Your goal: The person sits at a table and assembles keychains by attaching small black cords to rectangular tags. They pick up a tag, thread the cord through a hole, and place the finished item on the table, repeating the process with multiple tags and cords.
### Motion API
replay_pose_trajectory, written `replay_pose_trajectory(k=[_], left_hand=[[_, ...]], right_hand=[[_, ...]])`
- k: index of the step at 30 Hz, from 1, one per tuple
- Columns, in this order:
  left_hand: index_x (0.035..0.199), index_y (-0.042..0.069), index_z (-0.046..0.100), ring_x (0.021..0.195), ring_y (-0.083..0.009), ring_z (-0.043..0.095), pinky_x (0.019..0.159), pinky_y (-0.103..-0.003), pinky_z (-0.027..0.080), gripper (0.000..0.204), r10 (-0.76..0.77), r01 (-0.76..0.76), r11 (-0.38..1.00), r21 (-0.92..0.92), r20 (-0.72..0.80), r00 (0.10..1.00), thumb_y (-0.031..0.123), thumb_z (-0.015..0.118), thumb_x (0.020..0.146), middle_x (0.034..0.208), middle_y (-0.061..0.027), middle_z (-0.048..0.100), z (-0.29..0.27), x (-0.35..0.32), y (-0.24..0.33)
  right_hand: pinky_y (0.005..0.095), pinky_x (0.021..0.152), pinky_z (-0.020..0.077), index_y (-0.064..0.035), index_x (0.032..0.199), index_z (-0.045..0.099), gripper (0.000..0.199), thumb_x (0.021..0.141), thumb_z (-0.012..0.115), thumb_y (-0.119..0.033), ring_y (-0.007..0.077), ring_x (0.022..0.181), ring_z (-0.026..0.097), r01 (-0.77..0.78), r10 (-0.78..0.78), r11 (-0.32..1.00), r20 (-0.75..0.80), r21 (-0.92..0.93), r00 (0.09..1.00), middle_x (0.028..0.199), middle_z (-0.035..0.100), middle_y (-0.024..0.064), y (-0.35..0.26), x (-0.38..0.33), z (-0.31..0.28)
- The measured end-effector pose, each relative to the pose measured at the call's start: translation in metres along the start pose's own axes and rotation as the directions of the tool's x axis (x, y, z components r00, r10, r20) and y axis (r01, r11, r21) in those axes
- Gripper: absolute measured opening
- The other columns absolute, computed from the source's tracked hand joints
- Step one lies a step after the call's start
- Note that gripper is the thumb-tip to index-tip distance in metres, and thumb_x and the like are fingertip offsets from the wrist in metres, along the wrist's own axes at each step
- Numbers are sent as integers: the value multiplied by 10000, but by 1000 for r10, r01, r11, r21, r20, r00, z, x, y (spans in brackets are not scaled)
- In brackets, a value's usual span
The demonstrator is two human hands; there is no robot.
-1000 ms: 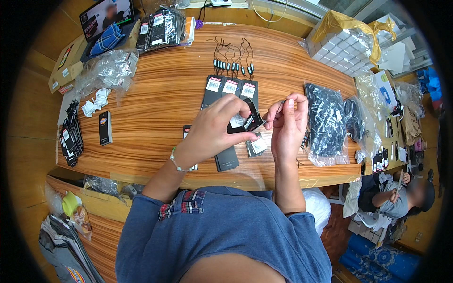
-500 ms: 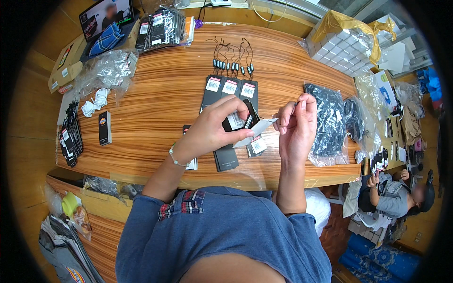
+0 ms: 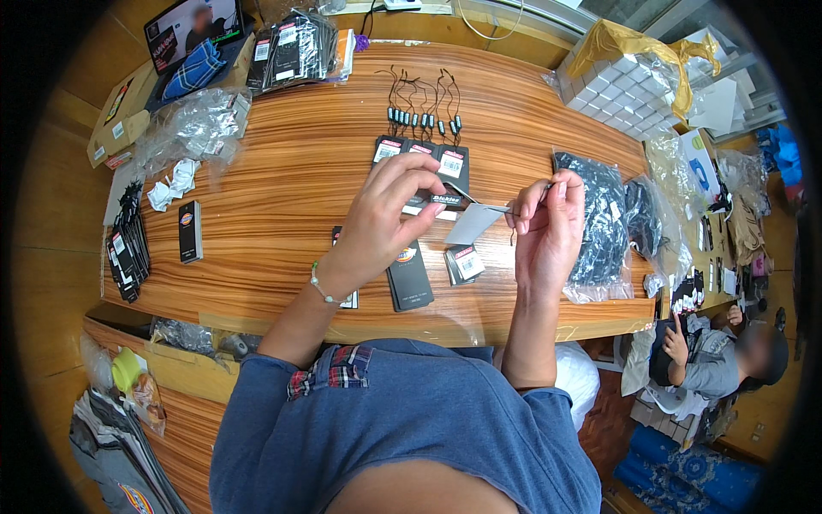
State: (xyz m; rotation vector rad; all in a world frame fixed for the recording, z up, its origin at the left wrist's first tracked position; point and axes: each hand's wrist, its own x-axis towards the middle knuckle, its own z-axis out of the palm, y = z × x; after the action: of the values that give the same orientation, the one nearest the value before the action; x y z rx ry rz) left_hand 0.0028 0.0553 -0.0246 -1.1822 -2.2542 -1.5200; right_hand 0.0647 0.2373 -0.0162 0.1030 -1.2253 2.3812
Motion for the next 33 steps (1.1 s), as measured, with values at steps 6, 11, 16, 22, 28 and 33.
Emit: replay_pose_trajectory(k=[6, 11, 16, 22, 28, 33], left_hand=[[874, 29, 563, 950, -223, 505, 805, -321, 413, 151, -38, 38, 999, 2, -11, 999, 37, 636, 742, 978, -85, 505, -4, 0, 1], [888, 21, 561, 761, -164, 556, 676, -276, 449, 152, -191, 195, 968, -160, 40, 981, 31, 634, 755, 813, -69, 555, -7, 2, 7], [866, 19, 574, 684, -144, 572, 606, -260, 461, 121, -199, 195, 970, -146, -10, 980, 21, 631, 759, 759, -58, 595, -6, 1, 10], [840, 30, 593, 680, -197, 581, 594, -300, 455, 156, 76, -50, 990, 131, -205, 976, -19, 650, 703, 757, -73, 608, -7, 2, 16], [848, 8, 571, 688, -162, 542, 629, -258, 438, 149, 84, -77, 996, 41, -197, 977, -62, 618, 726, 791, -67, 587, -8, 1, 27], [908, 12, 544, 754, -136, 550, 667, -262, 440, 112, -237, 164, 938, -304, -222, 946, 10, 575, 799, 832, -61, 577, -4, -3, 18]], right_hand=[[251, 593, 435, -78, 945, 424, 82, 946, 399, -157, 116, 588, 485, 86, -116, 981, -171, -173, 978, 860, 554, 132, -3, 5, -2], [252, 601, 434, -76, 943, 424, 87, 945, 402, -161, 126, 580, 483, 13, -12, 1000, -102, 14, 995, 817, 559, 122, -6, 6, -7], [228, 544, 416, -64, 945, 420, 68, 942, 397, -128, 122, 551, 468, -1, -3, 996, -42, -89, 999, 727, 529, 94, -4, 3, -8], [213, 559, 459, -24, 962, 388, 55, 934, 380, -71, 125, 602, 565, 4, 26, 899, 63, -438, 998, 900, 588, 165, 3, -11, 14], [240, 632, 476, -30, 963, 372, 64, 943, 369, -91, 166, 683, 606, 29, -19, 926, 29, -375, 999, 901, 581, 174, 16, -15, 22], [229, 600, 452, -37, 959, 376, 64, 944, 374, -99, 147, 620, 563, 8, 12, 927, 50, -375, 999, 777, 584, 162, 12, -12, 17]])
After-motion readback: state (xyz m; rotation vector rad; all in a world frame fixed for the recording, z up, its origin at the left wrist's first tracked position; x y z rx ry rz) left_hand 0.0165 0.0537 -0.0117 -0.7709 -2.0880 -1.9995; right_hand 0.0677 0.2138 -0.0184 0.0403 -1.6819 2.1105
